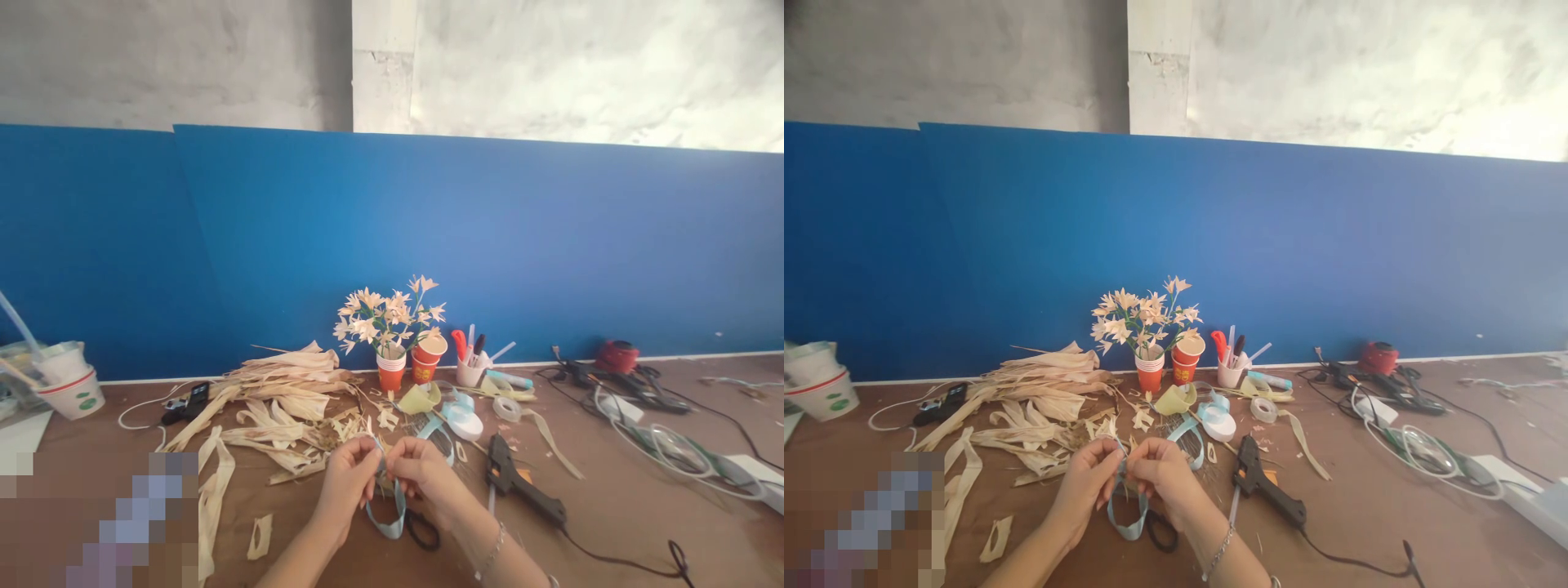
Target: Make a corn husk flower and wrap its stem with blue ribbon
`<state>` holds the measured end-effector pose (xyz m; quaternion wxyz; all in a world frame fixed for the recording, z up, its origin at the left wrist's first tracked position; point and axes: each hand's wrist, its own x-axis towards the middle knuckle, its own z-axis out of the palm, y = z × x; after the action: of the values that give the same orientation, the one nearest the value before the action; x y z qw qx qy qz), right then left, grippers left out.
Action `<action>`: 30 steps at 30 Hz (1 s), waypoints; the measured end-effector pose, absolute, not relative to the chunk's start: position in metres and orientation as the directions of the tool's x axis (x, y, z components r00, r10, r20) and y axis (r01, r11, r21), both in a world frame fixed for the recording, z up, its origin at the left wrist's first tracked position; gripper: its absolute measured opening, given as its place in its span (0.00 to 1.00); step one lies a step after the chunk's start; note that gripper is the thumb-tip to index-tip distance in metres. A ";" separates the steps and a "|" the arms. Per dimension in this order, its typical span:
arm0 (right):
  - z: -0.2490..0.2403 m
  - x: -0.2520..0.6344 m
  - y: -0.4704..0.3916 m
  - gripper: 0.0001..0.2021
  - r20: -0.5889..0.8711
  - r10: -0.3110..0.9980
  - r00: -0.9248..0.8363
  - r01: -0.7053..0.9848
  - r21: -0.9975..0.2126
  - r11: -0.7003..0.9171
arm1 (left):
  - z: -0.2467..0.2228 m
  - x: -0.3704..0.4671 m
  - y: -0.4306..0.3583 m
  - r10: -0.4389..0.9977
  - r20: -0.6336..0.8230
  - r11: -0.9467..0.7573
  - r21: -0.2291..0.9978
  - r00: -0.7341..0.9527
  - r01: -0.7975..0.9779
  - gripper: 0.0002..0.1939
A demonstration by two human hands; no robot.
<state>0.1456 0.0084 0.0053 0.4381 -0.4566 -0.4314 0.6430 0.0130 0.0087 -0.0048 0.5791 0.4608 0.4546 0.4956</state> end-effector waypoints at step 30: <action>0.015 0.156 -0.001 0.10 0.656 0.604 -0.452 0.608 -0.269 0.747 | 0.003 -0.011 0.015 0.722 -0.355 0.585 0.771 0.593 -0.251 0.10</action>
<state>0.1559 -0.0015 0.0151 0.3843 -0.3557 -0.8519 -0.0024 -0.0107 0.0147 0.0030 0.8228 0.3461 0.3402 0.2958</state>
